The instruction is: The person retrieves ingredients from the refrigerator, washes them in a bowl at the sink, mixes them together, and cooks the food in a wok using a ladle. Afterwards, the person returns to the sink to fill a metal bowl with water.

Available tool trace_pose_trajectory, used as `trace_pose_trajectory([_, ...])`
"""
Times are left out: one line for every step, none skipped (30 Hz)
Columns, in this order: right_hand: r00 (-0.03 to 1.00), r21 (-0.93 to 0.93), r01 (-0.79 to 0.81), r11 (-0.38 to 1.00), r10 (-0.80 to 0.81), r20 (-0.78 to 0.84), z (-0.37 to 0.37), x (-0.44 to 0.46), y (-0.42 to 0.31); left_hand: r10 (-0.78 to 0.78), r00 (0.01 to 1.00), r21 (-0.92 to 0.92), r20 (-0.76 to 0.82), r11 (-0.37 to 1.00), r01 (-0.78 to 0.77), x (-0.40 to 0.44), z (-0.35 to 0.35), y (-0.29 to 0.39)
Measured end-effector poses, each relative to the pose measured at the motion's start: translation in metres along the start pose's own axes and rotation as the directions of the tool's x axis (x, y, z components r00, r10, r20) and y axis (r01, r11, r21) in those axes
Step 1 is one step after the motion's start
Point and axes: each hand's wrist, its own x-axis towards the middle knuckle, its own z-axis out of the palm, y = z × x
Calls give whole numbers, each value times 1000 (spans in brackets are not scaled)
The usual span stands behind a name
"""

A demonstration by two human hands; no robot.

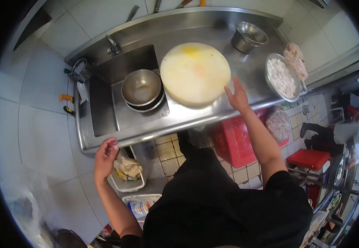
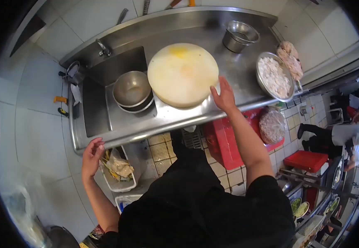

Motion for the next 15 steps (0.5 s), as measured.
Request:
trace_pose_trajectory([1000, 11, 4, 1000, -4, -1, 10, 31, -6, 2, 1000, 32, 17, 999, -2, 12, -4, 7])
trace_pose_trajectory([998, -153, -23, 988, 31, 50, 18, 66, -14, 6, 1000, 38, -8, 999, -6, 24, -11, 4])
trace_pose_trajectory([992, -311, -47, 949, 82, 99, 31, 96, -19, 6, 1000, 52, -15, 999, -5, 32, -17, 4])
trace_pose_trajectory([968, -317, -128, 940, 189, 168, 49, 122, -24, -30, 999, 70, -34, 997, 32, 40, -26, 6])
trace_pose_trajectory([964, -305, -143, 942, 202, 172, 70, 138, -29, -63, 997, 85, -49, 994, 67, 53, -32, 7])
trace_pose_trajectory([982, -323, -77, 943, 128, 141, 95, 151, -47, -108, 993, 81, -48, 990, 112, 64, -35, 18])
trace_pose_trajectory([992, -349, -11, 937, 54, 112, 118, 161, -68, -119, 992, 93, -36, 988, 122, 83, -40, 18])
trace_pose_trajectory([991, -237, 87, 968, -59, 120, 144, 165, -95, -118, 993, 47, -11, 992, 118, 103, -43, 15])
trace_pose_trajectory([978, -124, 187, 974, -173, 119, 170, 163, -127, -122, 992, -6, 12, 992, 122, 119, -44, 11])
trace_pose_trajectory([955, 23, 201, 979, -201, 217, 175, 160, -171, -150, 987, -5, 56, 989, 150, 144, -41, 14])
trace_pose_trajectory([919, 94, 258, 962, -274, 284, 168, 156, -215, -171, 979, -44, 115, 983, 177, 171, -39, 16])
trace_pose_trajectory([901, 173, 297, 939, -335, 277, 188, 145, -242, -184, 967, -81, 174, 976, 200, 200, -36, 16])
trace_pose_trajectory([884, 248, 332, 910, -392, 257, 204, 137, -261, -205, 964, -107, 171, 968, 225, 232, -34, 13])
trace_pose_trajectory([890, 240, 317, 917, -375, 259, 207, 133, -272, -225, 958, -130, 177, 960, 250, 268, -32, 6])
trace_pose_trajectory([872, 330, 311, 891, -406, 273, 205, 126, -284, -184, 971, -174, 152, 962, 210, 305, -30, -4])
